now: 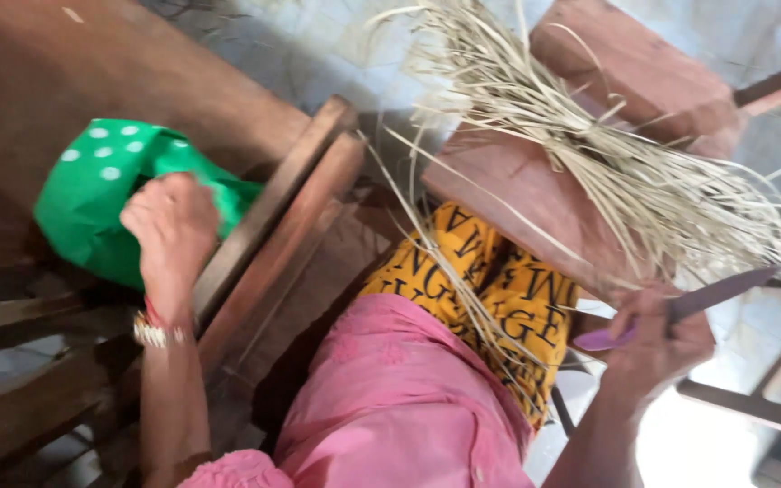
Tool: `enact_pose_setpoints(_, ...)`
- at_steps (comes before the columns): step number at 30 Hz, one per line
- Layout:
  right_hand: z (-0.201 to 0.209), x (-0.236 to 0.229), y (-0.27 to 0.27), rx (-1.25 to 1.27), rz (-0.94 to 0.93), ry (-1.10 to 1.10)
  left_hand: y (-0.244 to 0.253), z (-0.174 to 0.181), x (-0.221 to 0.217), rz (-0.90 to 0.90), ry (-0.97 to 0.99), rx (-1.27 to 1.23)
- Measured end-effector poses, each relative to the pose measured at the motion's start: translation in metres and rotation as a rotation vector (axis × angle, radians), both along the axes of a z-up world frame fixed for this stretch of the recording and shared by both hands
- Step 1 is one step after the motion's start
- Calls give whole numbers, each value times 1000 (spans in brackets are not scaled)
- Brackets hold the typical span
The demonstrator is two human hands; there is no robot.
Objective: Bundling and tying dried straw or grass using thin strands and a knife for trimming.
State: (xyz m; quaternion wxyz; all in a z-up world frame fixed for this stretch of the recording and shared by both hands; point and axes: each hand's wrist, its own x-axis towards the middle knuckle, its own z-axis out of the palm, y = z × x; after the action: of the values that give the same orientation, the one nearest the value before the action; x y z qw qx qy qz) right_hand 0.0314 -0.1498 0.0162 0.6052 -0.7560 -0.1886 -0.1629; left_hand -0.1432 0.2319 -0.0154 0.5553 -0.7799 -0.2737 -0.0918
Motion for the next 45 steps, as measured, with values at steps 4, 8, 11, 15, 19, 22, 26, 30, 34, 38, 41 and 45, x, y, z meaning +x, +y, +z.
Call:
enact_pose_setpoints(4,2,-31,4,-200,38,-44,-113,97,71,-111,-198,-1962)
enact_pose_setpoints(8,-4,-43,9,-742,255,-132,-194,25,81,-194,-75,-3029)
enact_pose_setpoints(11,-27,-50,10,-786,411,-229,-216,7,85,-168,-490,-3423)
enact_pose_setpoints(15,11,-54,27,-621,409,190,-212,13,88,-204,-805,-3216)
enact_pose_setpoints(19,5,-22,14,-535,334,354,-202,-1,87,-530,-696,-2733)
enact_pose_setpoints(22,-19,-13,10,-591,203,429,-201,6,81,-572,-533,-2627)
enact_pose_setpoints(26,-55,-27,12,-600,269,270,-216,-21,82,-653,-215,-2339)
enact_pose_setpoints(30,-18,-28,22,-476,255,447,-212,-4,86,-792,-215,-2474)
enact_pose_setpoints(34,0,-17,22,-279,187,646,-206,0,85,-667,-201,-2508)
enact_pose_setpoints(38,-20,-22,26,-338,245,750,-203,5,90,-711,-253,-2524)
enact_pose_setpoints(41,-36,-31,30,-334,272,728,-204,8,94,-740,-241,-2515)
enact_pose_setpoints(45,-25,-32,33,-114,285,794,-207,-10,98,-775,-246,-2559)
